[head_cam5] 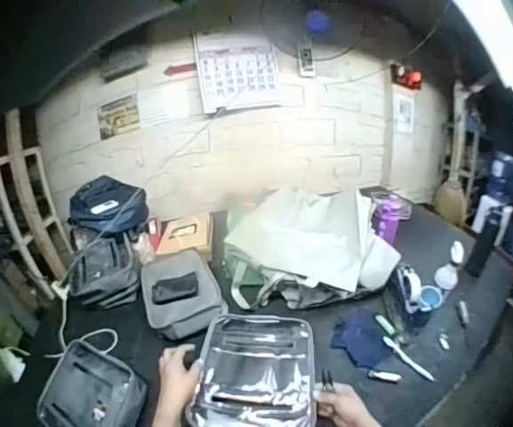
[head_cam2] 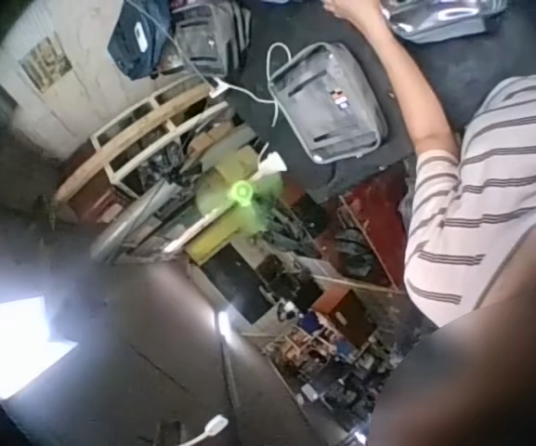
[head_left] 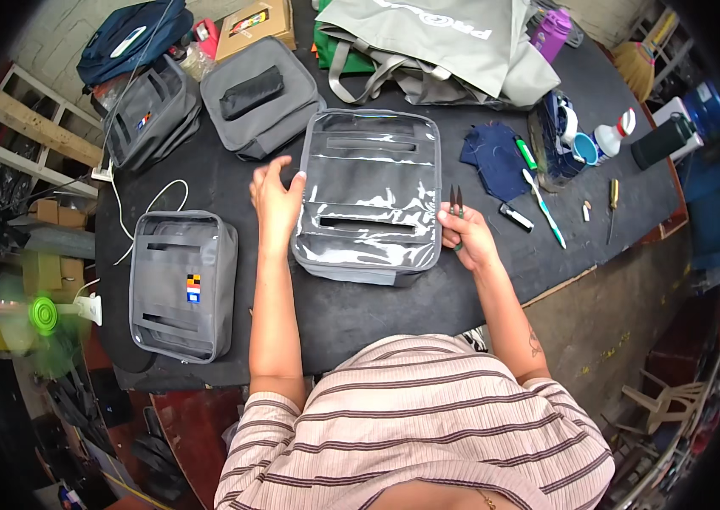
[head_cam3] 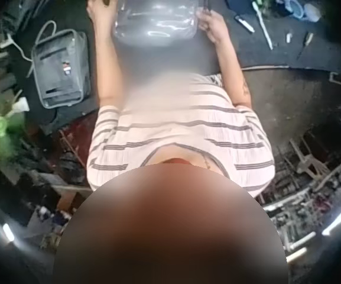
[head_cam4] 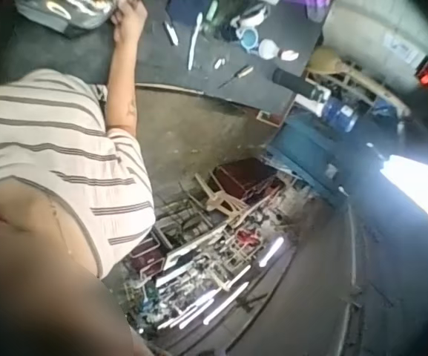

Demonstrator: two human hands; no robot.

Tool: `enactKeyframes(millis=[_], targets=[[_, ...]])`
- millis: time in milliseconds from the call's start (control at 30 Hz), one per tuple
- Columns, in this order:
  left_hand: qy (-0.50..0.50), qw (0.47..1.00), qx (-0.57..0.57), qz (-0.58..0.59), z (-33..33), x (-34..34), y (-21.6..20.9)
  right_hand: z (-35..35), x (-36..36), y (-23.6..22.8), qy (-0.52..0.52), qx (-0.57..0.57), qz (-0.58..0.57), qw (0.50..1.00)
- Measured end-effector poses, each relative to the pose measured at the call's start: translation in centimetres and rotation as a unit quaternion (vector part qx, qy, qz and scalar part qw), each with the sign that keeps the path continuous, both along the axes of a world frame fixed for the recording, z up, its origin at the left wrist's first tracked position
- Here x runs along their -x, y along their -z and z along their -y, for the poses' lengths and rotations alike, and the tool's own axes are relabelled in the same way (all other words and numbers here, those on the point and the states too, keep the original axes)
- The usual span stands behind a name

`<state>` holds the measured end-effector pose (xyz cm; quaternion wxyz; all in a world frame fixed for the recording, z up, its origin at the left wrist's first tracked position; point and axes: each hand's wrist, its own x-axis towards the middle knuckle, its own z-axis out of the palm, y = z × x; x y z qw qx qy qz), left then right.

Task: The recorder is inspecting grey textile organizer bags, removing loose threads with tweezers and snips, and cleaning surfaces with a toothbrush.

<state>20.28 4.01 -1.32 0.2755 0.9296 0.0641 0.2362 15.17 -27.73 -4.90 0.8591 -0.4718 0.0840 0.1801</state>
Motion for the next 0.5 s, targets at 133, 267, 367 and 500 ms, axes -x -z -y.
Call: enactKeyframes(millis=[133,267,367,500], targets=[[0.225,0.972,0.007,0.075,5.0,0.9,-3.7,-0.5,0.4,0.4,-0.005,-0.011,-0.001,1.0],[0.331,0.934,0.126,-0.038,10.4,2.7,-2.4,-1.5,0.8,0.6,0.0,-0.016,-0.009,1.0],[0.298,0.953,0.048,-0.02,12.4,3.3,-1.6,-1.9,1.0,0.8,-0.002,-0.032,-0.005,0.999],[0.263,0.964,0.006,0.03,13.5,2.8,-1.5,-2.3,1.2,0.8,-0.011,-0.015,0.001,1.0]])
